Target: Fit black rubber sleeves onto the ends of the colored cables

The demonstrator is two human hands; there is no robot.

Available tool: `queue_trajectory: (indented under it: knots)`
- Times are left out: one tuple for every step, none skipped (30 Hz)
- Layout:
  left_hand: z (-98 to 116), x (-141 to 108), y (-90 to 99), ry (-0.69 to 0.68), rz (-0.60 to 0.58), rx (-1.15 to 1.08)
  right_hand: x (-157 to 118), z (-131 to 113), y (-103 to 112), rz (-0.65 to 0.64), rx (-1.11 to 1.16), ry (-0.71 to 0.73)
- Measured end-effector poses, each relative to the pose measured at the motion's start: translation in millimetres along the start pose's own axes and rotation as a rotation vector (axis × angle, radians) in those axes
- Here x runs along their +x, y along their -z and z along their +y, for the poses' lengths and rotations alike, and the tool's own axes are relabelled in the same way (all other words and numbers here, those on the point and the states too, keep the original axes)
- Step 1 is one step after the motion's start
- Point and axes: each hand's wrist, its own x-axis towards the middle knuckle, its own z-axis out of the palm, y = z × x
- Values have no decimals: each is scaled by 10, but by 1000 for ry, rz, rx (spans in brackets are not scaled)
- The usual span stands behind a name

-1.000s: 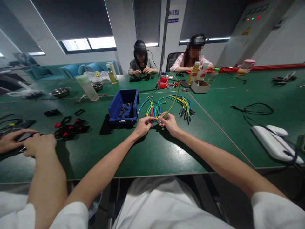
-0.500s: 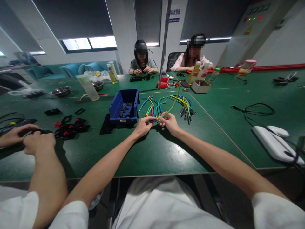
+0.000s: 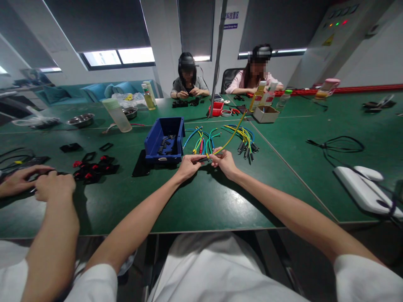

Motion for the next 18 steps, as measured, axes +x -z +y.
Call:
queue_trajectory:
  knots:
    - [8,-6,-4,8,-3,-19,0,3,0,-3,-1,5]
    - [17,-11,-6,16,-4,-31,0,5,-1,-5,0,8]
    - [28,-16,-7,22,-6,-38,1,8,-2,-6,1,11]
    - [39,-20,-7,29,-6,-42,1,11,-4,-8,2,14]
    - [52,-23,-5,35,-5,-42,0,15,-6,-11,3,18]
    - [64,-25,-3,40,-3,-44,-1,19,-9,-14,2,26]
    - [75,-27,0,45,-2,-47,-3,24,-11,-16,-1,37]
    - [84,-28,2,51,-1,-51,-5,31,-13,-16,-6,50]
    - [90,-30,4,57,0,-59,-8,38,-14,-15,-12,63]
    - [93,-32,4,64,-1,-68,-11,45,-14,-13,-21,75]
    - [93,-34,2,71,-4,-82,-14,51,-14,-10,-35,87]
    - [91,-35,-2,77,-10,-101,-16,55,-14,-7,-52,100]
    - [87,-35,-8,81,-18,-123,-18,56,-13,-6,-72,114]
    - [82,-35,-15,81,-23,-146,-19,55,-14,-7,-88,127]
    - [78,-33,-23,78,-28,-168,-20,51,-15,-7,-93,136]
    - [73,-31,-31,72,-31,-185,-21,45,-16,-6,-86,139]
    - [69,-29,-38,64,-31,-193,-22,38,-19,-2,-70,133]
    - [65,-27,-43,58,-31,-191,-22,31,-22,1,-48,118]
